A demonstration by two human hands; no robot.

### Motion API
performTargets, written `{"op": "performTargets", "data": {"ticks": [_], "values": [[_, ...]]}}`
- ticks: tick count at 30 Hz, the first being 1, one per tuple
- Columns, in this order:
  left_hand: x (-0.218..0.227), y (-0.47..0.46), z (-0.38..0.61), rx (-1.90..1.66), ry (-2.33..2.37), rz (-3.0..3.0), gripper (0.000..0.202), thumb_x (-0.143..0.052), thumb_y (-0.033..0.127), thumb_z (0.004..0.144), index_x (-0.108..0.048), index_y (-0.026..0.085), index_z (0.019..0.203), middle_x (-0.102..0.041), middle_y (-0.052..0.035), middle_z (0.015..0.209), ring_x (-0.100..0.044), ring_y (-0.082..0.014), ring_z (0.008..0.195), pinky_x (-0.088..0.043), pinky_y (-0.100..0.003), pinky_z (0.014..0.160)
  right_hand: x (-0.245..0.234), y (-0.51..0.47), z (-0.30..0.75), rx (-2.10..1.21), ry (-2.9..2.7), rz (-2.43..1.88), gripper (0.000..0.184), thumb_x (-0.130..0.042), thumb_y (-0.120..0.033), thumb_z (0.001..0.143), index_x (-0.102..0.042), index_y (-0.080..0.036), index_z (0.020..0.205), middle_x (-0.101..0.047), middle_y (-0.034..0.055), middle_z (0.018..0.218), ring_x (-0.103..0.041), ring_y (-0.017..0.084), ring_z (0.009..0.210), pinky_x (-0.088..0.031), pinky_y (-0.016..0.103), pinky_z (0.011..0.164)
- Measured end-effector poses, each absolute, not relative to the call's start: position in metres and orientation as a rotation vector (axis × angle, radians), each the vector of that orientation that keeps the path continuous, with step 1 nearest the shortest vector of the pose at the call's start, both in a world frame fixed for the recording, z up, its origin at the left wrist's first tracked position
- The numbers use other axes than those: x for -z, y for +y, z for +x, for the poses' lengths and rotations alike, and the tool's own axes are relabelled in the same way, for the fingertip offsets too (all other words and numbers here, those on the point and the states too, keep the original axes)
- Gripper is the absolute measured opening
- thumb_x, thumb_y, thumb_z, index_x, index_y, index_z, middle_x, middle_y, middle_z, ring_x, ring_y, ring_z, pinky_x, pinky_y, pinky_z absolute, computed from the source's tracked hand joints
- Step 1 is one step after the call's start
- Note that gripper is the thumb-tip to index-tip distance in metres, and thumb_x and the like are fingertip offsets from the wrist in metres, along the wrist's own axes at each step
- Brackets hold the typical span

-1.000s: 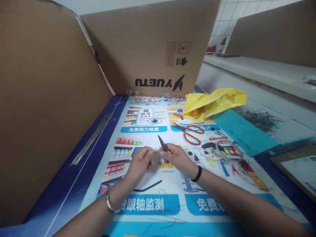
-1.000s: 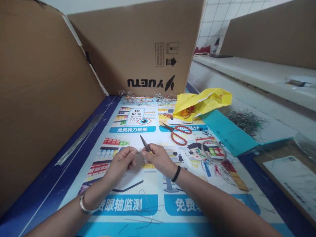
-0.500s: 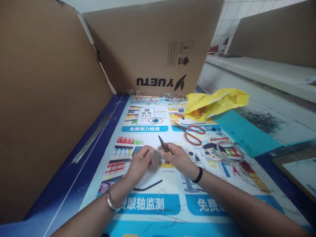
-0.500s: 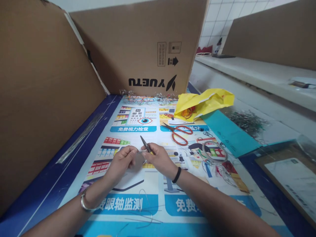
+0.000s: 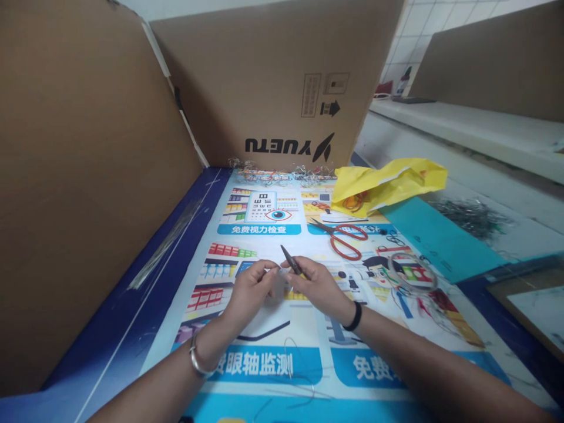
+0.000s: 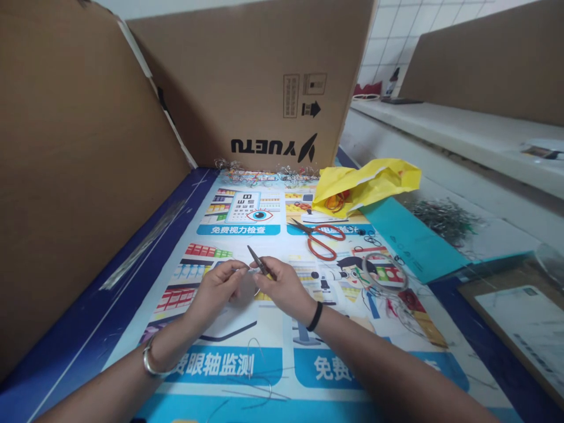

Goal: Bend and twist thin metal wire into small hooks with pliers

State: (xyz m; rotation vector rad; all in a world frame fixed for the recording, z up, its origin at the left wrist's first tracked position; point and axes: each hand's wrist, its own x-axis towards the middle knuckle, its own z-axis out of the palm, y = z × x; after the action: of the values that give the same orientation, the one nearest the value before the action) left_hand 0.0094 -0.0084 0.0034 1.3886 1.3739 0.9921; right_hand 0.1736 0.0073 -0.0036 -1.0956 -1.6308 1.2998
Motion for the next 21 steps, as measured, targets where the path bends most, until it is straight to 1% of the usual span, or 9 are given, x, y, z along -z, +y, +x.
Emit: {"op": "performTargets", "data": {"ticks": [10, 15, 21], "values": [[-0.0039, -0.0092, 0.0095, -0.984, 1.353, 1.427, 0.017, -0.049, 0.031, 0.079, -0.061, 0.020, 0.082, -0.051, 0.0048, 0.050, -0.046, -0.0095, 0.046, -0.034, -0.020, 0.048, 0.0006, 0.0037, 0.1717, -1.147, -1.699, -1.150, 0.016, -0.053, -0.025, 0.077, -0.058, -0.020, 0.090, -0.054, -0.0021, 0.071, -0.048, 0.012, 0.064, -0.040, 0.023, 0.060], [-0.0039, -0.0092, 0.0096, -0.988, 1.347, 1.429, 0.017, -0.050, 0.032, 0.078, -0.061, 0.020, 0.082, -0.052, 0.0046, 0.051, -0.046, -0.0098, 0.045, -0.034, -0.021, 0.048, -0.0007, 0.0032, 0.1715, -1.124, -1.725, -1.150, 0.014, -0.051, -0.025, 0.077, -0.057, -0.020, 0.088, -0.056, -0.0009, 0.074, -0.049, 0.012, 0.067, -0.040, 0.024, 0.062], [-0.0019, -0.0087, 0.0083, -0.987, 1.340, 1.478, 0.015, -0.050, 0.029, 0.078, -0.062, 0.021, 0.081, -0.053, 0.0046, 0.050, -0.049, -0.0112, 0.047, -0.036, -0.022, 0.051, -0.0001, 0.0042, 0.1735, -1.112, -1.777, -1.115, 0.013, -0.050, -0.025, 0.079, -0.058, -0.020, 0.088, -0.054, -0.0012, 0.073, -0.049, 0.012, 0.067, -0.039, 0.023, 0.062]]}}
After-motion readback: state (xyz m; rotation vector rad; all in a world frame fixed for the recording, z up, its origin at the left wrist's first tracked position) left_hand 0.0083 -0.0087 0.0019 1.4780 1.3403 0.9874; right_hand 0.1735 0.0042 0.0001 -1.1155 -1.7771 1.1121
